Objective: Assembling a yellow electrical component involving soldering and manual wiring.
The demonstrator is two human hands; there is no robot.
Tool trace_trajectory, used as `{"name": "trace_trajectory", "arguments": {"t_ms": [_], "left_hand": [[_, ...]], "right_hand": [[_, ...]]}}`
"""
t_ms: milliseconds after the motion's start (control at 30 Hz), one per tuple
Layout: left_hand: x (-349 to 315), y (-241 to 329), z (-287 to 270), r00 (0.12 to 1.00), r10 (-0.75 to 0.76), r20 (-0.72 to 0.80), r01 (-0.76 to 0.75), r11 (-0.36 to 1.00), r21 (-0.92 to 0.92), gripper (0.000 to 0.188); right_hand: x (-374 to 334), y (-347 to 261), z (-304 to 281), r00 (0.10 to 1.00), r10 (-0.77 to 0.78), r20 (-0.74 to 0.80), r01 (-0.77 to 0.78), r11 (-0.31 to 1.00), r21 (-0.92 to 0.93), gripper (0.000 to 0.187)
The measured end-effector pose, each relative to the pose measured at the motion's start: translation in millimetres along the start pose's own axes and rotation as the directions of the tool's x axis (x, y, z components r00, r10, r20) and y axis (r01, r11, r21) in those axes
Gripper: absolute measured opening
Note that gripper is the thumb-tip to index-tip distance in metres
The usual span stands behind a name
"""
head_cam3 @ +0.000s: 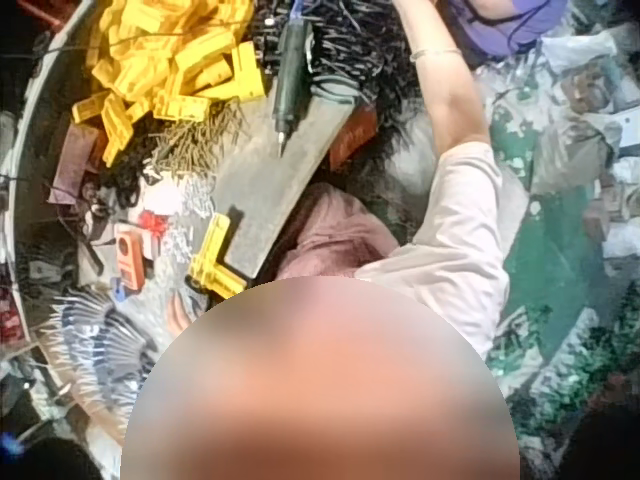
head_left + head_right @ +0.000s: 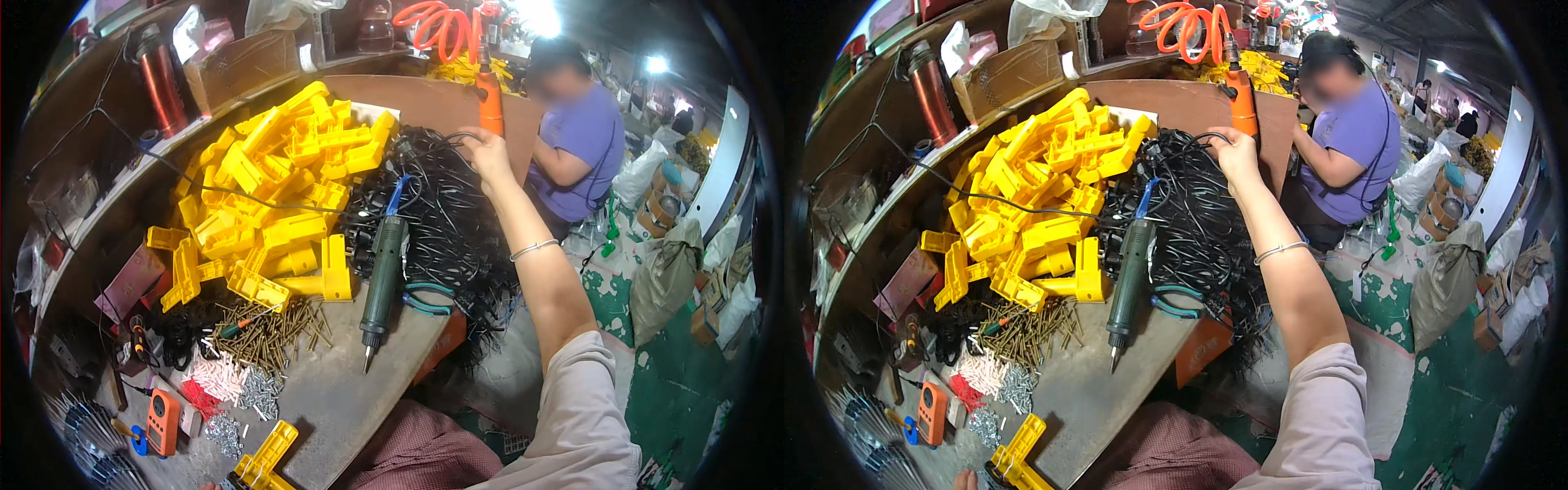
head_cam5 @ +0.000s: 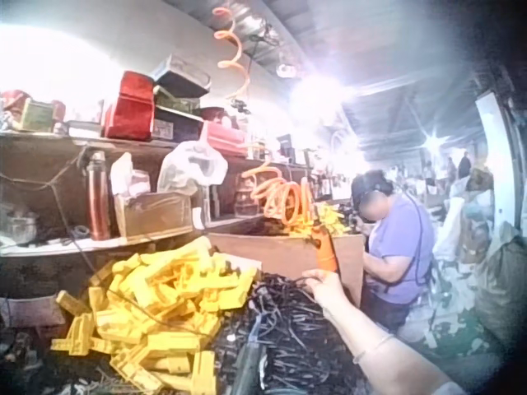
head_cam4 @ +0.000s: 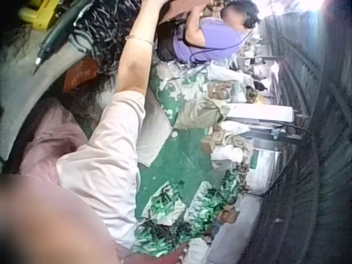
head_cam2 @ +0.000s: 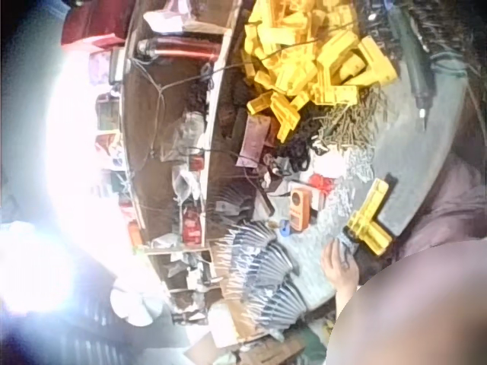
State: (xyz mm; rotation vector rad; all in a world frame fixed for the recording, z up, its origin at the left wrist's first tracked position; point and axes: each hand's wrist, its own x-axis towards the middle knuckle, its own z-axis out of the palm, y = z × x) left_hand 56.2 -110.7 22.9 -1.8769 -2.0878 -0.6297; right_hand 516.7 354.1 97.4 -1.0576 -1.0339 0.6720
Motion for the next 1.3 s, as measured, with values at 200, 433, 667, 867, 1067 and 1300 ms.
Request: {"name": "trace_trajectory", "arguments": {"t_ms": [200, 433, 667, 867, 1067, 1300], "left_hand": [[4, 13, 3, 0.999, -0.039, -0.023, 0.04, 0.998, 0.037, 0.043], [25, 23, 8, 0.996, 0.022, -0.087, -0.025, 0.999, -0.036, 0.04], [14, 19, -1, 0.989, 0.008, -0.146, -0.024, 0.994, -0.107, 0.043], [6, 21, -2, 0.98, -0.015, -0.199, -0.009, 0.993, -0.12, 0.041], [-14, 16, -5, 0.998, -0.035, -0.044, 0.025, 0.979, -0.202, 0.048], [51, 65, 2, 0.988, 0.142, 0.059, -0.079, 0.798, -0.597, 0.04]], "right_hand": [[-10, -24, -1, 0.848, 0.072, 0.525, 0.042, 0.978, -0.202, 0.045], [-5, -3, -32, 0.824, 0.283, 0.49, 0.192, 0.675, -0.713, 0.041], [48, 56, -19, 0.717, -0.554, 0.424, 0.678, 0.412, -0.608, 0.029], [54, 41, 3, 0.971, -0.183, 0.153, 0.229, 0.897, -0.379, 0.028], [84, -6, 7, 0.882, -0.466, -0.066, 0.466, 0.885, -0.018, 0.03], [-195, -148, 82, 0.789, 0.014, 0.615, -0.206, 0.948, 0.243, 0.04]]}}
